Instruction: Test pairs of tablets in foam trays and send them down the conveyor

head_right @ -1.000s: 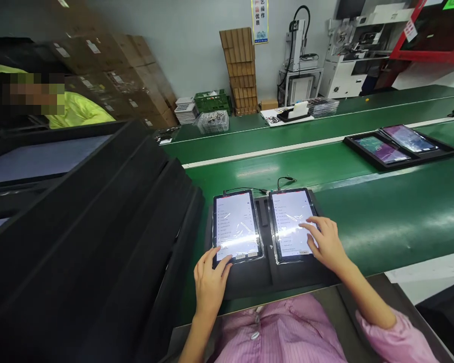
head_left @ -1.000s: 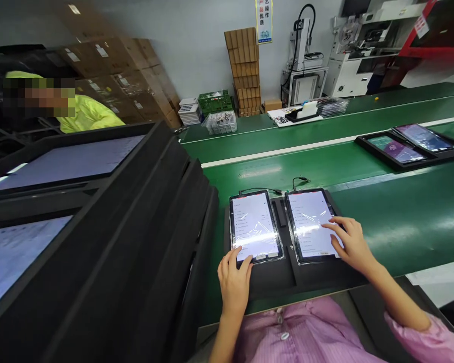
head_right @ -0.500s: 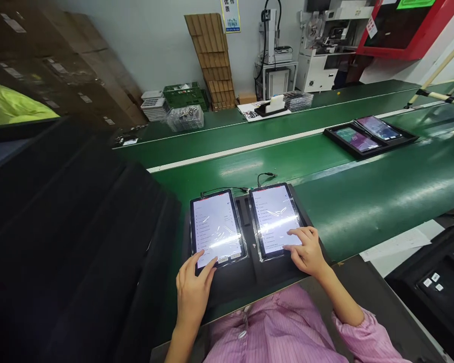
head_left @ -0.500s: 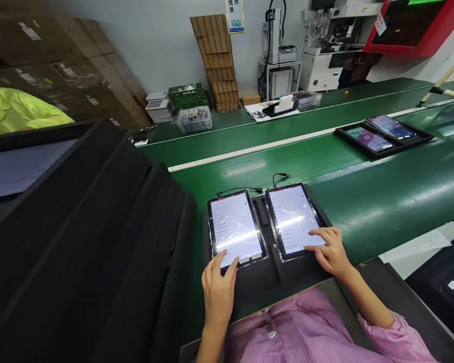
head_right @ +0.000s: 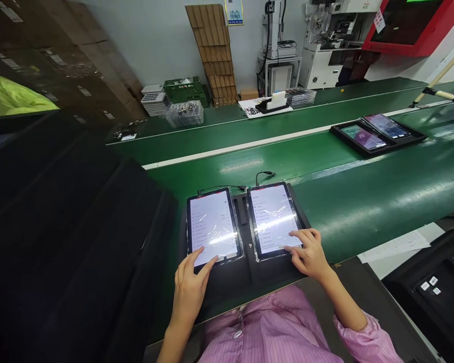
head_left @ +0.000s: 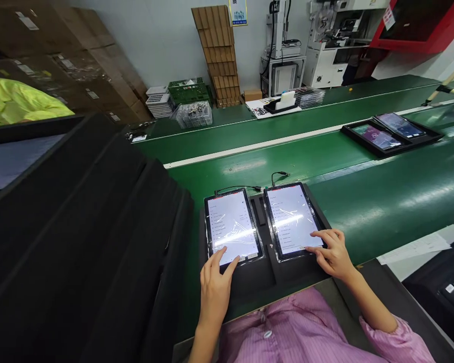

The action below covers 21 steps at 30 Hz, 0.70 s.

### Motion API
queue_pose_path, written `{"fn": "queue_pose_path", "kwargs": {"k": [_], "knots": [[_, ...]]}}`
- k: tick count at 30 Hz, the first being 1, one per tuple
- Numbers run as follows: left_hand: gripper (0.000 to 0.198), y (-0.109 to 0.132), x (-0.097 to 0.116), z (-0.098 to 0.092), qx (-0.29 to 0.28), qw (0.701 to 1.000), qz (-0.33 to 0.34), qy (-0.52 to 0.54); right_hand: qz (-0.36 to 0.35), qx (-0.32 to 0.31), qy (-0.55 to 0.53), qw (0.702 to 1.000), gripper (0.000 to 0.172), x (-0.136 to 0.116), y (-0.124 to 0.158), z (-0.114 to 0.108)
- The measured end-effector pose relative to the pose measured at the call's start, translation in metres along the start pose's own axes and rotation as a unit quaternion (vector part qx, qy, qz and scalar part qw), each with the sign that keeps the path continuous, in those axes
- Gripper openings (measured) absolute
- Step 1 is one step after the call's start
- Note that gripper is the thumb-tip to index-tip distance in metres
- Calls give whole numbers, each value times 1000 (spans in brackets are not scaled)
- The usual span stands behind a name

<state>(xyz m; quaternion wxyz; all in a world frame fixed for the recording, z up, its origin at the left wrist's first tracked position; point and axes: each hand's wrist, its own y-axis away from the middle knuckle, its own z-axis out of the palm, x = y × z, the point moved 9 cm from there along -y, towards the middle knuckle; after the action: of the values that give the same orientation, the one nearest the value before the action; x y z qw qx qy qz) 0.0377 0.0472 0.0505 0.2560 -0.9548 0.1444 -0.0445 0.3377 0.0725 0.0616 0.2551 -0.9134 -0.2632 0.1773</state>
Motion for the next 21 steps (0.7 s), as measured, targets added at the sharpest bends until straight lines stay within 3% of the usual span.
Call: {"fn": "queue_pose_path", "kwargs": {"k": [7,21], "knots": [[29,0,-2,-1,6,1000,-13,-1,-16,-15,-11,1000,34,-4,-2,4],[30,2,-4,-1,20,1000,-5,5,1,15,-5,1000,32,-4,-3,-2]]}}
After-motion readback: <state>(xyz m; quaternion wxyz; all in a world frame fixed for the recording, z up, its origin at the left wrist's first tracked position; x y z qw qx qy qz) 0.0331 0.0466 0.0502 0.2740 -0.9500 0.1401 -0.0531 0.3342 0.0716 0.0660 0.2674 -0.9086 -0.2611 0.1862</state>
